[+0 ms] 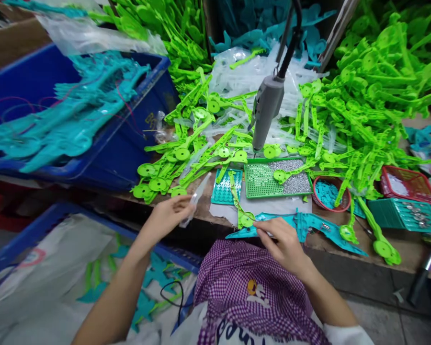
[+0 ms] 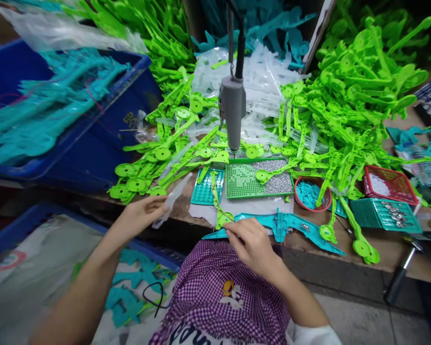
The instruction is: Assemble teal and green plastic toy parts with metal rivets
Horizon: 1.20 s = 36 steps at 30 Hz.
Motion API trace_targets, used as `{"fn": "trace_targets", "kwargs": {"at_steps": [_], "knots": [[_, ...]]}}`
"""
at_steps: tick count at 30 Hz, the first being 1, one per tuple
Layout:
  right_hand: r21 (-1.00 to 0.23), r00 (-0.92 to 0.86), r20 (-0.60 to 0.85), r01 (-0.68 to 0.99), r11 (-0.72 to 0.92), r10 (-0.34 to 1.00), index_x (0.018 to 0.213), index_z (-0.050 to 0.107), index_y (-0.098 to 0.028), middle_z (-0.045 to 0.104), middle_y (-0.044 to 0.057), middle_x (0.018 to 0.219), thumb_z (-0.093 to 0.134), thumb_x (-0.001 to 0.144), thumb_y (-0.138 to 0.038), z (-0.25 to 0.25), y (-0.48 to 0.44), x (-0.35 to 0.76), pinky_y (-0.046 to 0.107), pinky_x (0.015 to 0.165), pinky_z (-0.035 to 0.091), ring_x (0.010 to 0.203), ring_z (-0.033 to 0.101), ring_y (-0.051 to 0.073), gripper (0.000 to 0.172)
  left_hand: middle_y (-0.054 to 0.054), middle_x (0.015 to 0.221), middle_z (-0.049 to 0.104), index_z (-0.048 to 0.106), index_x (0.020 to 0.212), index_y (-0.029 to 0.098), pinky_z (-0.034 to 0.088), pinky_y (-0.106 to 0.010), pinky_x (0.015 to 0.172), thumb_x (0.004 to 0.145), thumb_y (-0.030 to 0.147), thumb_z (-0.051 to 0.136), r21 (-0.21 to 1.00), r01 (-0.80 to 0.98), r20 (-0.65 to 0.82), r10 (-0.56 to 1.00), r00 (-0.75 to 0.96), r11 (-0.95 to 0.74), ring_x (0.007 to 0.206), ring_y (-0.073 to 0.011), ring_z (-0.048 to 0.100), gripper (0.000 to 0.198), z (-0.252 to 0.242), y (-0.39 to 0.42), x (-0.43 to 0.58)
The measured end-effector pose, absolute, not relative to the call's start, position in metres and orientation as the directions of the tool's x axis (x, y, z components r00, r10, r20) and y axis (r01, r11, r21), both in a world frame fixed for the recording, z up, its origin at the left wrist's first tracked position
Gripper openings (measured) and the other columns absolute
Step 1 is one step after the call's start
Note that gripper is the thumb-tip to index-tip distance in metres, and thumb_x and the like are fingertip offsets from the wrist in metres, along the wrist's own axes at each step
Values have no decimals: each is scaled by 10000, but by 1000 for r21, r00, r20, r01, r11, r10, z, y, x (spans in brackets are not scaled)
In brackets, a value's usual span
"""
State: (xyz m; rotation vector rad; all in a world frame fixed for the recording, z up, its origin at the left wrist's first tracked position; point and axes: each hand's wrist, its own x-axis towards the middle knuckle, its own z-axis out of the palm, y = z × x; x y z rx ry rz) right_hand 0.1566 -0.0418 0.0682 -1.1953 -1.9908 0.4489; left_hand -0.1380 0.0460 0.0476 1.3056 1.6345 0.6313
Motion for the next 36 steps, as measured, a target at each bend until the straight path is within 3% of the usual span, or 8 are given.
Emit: {"fn": "trace_targets", "kwargs": {"at_steps": [3, 7, 11, 15, 18, 22, 27, 36], "knots": [[-634, -259, 408, 609, 476, 876, 1008, 703, -179, 764, 67, 855, 506, 980, -229, 57, -37, 152, 306, 698, 512, 757, 701, 173, 206, -73, 857, 760, 644, 1038, 168, 593, -346, 675, 565, 429, 816, 856, -50, -515, 857, -4, 514, 698, -232, 721, 568, 39, 17, -125], [-677, -218, 318, 630, 382, 923, 1000, 716, -198, 764, 60, 840, 483, 994, -279, 46, -37, 149, 308, 685, 514, 739, 700, 175, 246, -52, 843, 755, 629, 948, 180, 589, -292, 654, 512, 299, 846, 828, -303, -511, 857, -63, 471, 745, -211, 724, 501, 23, 1, -99], [-704, -230, 318, 592, 392, 920, 1018, 717, -212, 768, 58, 880, 485, 993, -288, 52, -37, 146, 309, 729, 521, 783, 704, 174, 246, -33, 776, 728, 619, 894, 166, 553, -245, 589, 531, 290, 822, 827, -296, -512, 858, -40, 479, 702, -179, 693, 435, 21, 10, -77], [-659, -164, 334, 663, 355, 928, 1014, 718, -203, 768, 75, 898, 470, 996, -297, 44, -29, 146, 335, 754, 508, 814, 702, 199, 265, 32, 721, 663, 588, 1054, 182, 546, -248, 556, 512, 285, 858, 786, -266, -552, 827, 107, 559, 617, -140, 646, 615, 31, 19, -58], [-666, -135, 325, 669, 328, 936, 1020, 707, -197, 768, 72, 916, 475, 996, -284, 33, -29, 147, 328, 745, 496, 818, 700, 194, 249, 75, 685, 610, 529, 1196, 200, 557, -249, 592, 530, 299, 867, 812, -252, -515, 849, 116, 527, 611, -118, 624, 754, 31, 23, -49], [-629, -181, 311, 697, 345, 933, 1034, 697, -192, 758, 66, 912, 458, 1004, -275, 26, -31, 143, 336, 767, 477, 816, 684, 190, 255, 58, 697, 635, 471, 1298, 191, 540, -226, 614, 569, 329, 860, 850, -211, -469, 876, 113, 482, 615, -113, 626, 838, 20, 28, -40], [-576, -186, 298, 747, 331, 936, 1066, 698, -194, 740, 85, 967, 450, 1004, -269, 21, -28, 141, 353, 807, 475, 891, 663, 206, 267, 62, 682, 619, 496, 1247, 193, 561, -245, 644, 581, 358, 858, 855, -234, -458, 885, 79, 463, 603, -115, 633, 775, 11, 28, -37], [-600, -147, 257, 751, 277, 955, 1107, 710, -210, 727, 109, 1012, 448, 998, -264, 14, -31, 148, 383, 836, 497, 951, 662, 226, 289, 76, 674, 594, 496, 1240, 202, 567, -227, 633, 554, 347, 869, 869, -198, -454, 890, 49, 454, 619, -111, 636, 794, 6, 29, -35]]}}
